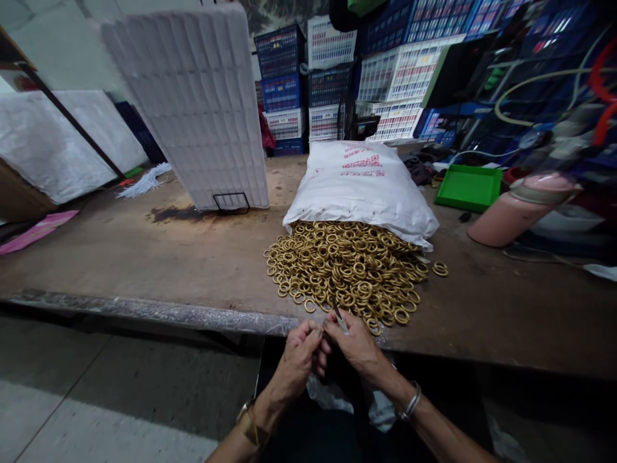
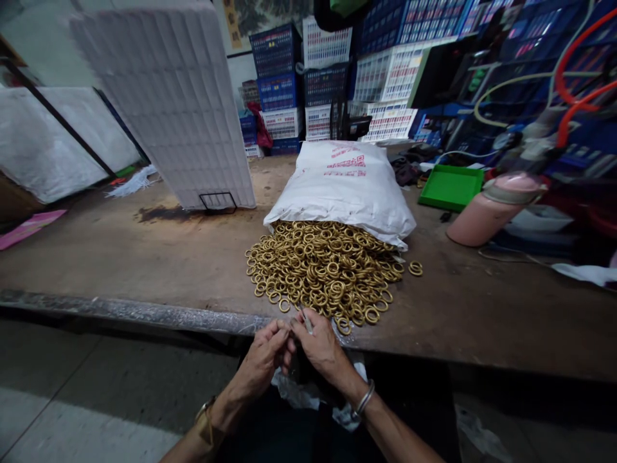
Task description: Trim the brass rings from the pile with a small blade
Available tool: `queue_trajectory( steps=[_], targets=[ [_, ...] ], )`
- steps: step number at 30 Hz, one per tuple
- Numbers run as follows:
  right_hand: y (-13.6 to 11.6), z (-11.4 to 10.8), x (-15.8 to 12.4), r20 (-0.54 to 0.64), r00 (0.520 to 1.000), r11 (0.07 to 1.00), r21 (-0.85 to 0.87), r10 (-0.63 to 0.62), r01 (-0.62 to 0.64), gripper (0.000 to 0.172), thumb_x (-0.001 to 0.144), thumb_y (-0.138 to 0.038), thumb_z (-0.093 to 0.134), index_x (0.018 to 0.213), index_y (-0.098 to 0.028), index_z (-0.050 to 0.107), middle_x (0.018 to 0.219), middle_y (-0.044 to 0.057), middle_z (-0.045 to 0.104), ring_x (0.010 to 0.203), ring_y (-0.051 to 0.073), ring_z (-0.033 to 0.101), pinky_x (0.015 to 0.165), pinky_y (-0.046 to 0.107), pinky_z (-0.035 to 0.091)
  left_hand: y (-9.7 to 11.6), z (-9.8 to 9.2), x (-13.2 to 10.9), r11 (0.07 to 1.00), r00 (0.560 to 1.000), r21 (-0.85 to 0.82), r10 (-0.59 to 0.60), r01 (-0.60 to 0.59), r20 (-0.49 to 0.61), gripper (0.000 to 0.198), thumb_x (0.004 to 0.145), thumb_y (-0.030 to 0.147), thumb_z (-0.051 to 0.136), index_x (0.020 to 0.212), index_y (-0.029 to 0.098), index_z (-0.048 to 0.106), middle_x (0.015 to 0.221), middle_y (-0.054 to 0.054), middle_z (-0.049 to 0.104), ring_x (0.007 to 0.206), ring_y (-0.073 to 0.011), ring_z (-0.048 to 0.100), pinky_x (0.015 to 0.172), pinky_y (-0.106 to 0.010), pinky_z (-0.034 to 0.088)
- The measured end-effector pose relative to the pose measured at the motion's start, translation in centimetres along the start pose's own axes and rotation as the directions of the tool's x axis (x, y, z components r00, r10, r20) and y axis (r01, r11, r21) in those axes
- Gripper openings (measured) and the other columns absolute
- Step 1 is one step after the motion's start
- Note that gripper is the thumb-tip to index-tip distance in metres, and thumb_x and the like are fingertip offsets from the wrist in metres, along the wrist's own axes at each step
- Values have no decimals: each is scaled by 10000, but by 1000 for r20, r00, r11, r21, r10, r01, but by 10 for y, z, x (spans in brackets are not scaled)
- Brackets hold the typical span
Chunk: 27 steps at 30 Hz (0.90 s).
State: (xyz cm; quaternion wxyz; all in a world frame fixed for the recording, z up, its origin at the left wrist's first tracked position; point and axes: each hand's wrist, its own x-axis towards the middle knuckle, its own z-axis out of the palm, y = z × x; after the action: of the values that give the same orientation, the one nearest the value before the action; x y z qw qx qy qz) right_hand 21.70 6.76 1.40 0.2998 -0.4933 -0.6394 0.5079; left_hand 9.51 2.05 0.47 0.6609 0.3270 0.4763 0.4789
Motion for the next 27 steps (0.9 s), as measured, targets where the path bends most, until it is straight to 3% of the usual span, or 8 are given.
queue_trajectory(
  steps=[3, 6, 9, 14, 18, 21, 24, 27],
  targets=[
    [-1, -2, 2, -33, 999, 997, -71, -18, 16, 239, 785, -382, 385, 681, -188, 478, 541, -35, 503, 505, 108, 454, 504, 220, 361, 0, 1, -2, 998, 1000, -55, 0, 1, 14, 336, 725, 484, 550, 713, 158, 472, 518, 50, 487, 356, -34, 379, 371, -157, 333],
    [2, -4, 1, -71, 993, 963, -257, -96, 74, 253, 803, -346, 334, 692, -185, 495, 587, -9, 528, 536, 123, 475, 524, 229, 353, 2, 4, -3, 997, 1000, -69, 18, -20, -24, 350, 733, 499, 534, 713, 156, 466, 518, 53, 480, 348, -29, 369, 369, -158, 327],
    [7, -4, -5, 11, 987, 880, -450, -163, 151, 179, 763, -196, 336, 747, -191, 514, 607, 2, 564, 556, 130, 502, 538, 225, 333, 3, 5, -3, 997, 997, -59, 39, -43, -63, 326, 743, 473, 537, 736, 157, 456, 555, 49, 490, 360, -25, 379, 371, -154, 333],
    [7, 2, -13, 125, 980, 730, -654, -153, 197, 270, 641, -57, 354, 818, -183, 515, 675, 28, 615, 604, 147, 543, 549, 231, 304, 3, 3, -1, 997, 995, -13, 76, -77, -61, 293, 763, 442, 524, 738, 166, 428, 559, 56, 481, 371, -26, 393, 382, -153, 352],
    [2, 2, -11, 121, 988, 660, -736, -92, 151, 290, 635, -33, 375, 855, -169, 507, 704, 41, 625, 633, 154, 556, 545, 234, 277, 7, 4, -6, 995, 992, 48, 87, -83, -94, 289, 769, 434, 514, 704, 166, 429, 533, 62, 474, 356, -28, 390, 369, -152, 351],
    [4, -6, -6, 49, 997, 609, -790, -56, 73, 249, 668, -35, 386, 842, -170, 502, 679, 41, 622, 595, 148, 546, 521, 239, 238, 12, 5, -15, 995, 995, 55, 84, -82, -52, 284, 778, 420, 509, 689, 157, 451, 513, 60, 470, 351, -31, 390, 367, -157, 353],
    [11, -15, -1, -50, 996, 593, -805, -72, 2, 200, 687, -47, 383, 799, -175, 488, 636, 35, 606, 554, 145, 531, 506, 246, 215, 16, 5, -24, 996, 996, -44, 83, -82, 20, 253, 788, 395, 513, 720, 154, 476, 542, 47, 500, 366, -38, 413, 387, -173, 379],
    [17, -16, -1, -18, 988, 621, -779, -155, 83, 247, 644, -19, 379, 801, -183, 474, 636, 17, 594, 590, 144, 546, 526, 238, 243, 18, 1, -23, 970, 997, -229, 77, -78, -11, 236, 759, 374, 563, 731, 155, 480, 659, 4, 563, 479, -79, 510, 415, -191, 419]
  ],
)
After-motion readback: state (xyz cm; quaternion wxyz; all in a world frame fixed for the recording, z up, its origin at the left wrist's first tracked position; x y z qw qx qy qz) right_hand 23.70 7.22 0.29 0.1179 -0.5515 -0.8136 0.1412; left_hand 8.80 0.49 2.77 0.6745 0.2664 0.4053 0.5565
